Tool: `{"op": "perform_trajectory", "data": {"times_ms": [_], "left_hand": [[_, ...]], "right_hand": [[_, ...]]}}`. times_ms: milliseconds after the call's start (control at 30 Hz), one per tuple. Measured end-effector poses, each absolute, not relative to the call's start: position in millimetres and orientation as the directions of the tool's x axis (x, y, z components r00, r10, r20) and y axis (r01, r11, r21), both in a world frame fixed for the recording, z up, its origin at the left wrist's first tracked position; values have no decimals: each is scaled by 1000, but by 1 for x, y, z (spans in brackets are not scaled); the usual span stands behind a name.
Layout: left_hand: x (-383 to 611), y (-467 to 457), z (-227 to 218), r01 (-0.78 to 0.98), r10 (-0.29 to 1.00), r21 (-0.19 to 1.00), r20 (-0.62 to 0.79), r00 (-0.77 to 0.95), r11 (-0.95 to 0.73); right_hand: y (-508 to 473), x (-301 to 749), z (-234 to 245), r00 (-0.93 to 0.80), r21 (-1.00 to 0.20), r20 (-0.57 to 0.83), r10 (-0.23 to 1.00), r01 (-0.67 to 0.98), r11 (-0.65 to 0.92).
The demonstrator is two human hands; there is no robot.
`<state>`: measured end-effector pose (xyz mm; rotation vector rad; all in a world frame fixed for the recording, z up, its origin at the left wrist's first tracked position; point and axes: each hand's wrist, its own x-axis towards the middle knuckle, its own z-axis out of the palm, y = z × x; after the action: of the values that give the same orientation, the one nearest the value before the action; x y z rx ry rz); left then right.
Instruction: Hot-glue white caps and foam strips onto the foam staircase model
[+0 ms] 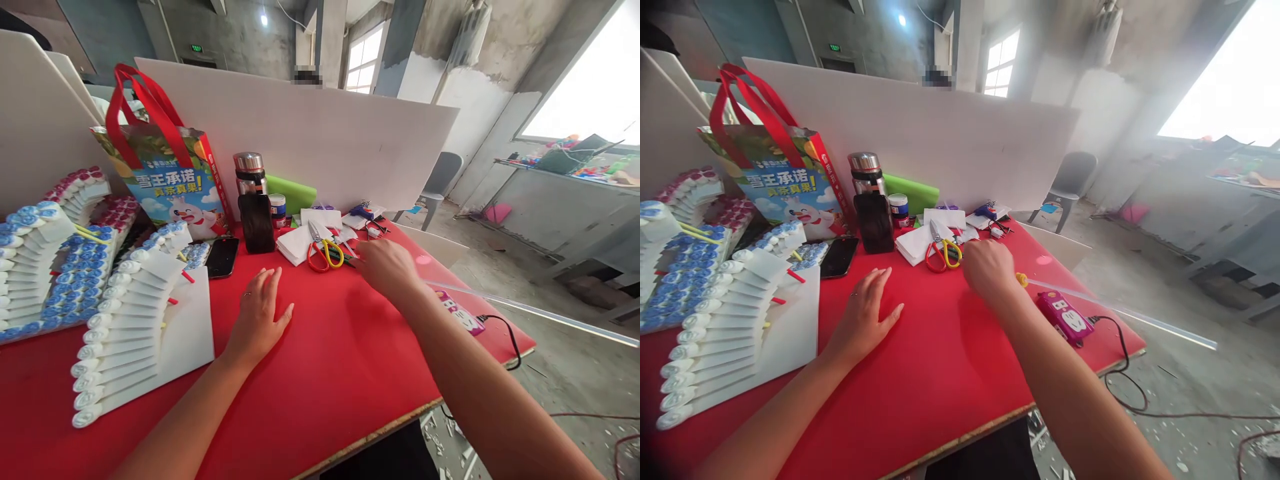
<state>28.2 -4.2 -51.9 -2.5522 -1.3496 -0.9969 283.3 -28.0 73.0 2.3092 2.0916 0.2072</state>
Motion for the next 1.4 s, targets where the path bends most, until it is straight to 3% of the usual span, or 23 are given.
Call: {"op": "perform_trajectory", "data": {"times_ms": [100,333,600,867,1000,1133,1267,1400], "left_hand": [[23,-4,-54,753,711,232,576,404,-616],[17,4,-60,749,707,235,583,401,-619],[13,5,-62,745,719,263,576,389,-614],[14,7,-64,730,715,273,576,397,-626],[14,8,-65,726,720,283,568,400,-627],[13,7,-64,724,733,298,546,405,-622],[13,5,-63,700,733,314,521,437,-641],[12,5,-62,691,721,310,533,442,-653]], "right_hand": [[40,277,60,121,172,-116,986,980,-100],[88,291,26,81,222,-245,966,975,-26],[112,297,52,101,299,-290,952,954,-10],[114,349,105,213,325,-216,953,936,-136],[111,374,116,252,165,-225,941,962,-218],[107,377,116,254,-191,-240,937,934,-302],[107,353,109,245,-598,-170,955,744,-297],[112,326,98,287,-838,-124,950,482,-255]]}}
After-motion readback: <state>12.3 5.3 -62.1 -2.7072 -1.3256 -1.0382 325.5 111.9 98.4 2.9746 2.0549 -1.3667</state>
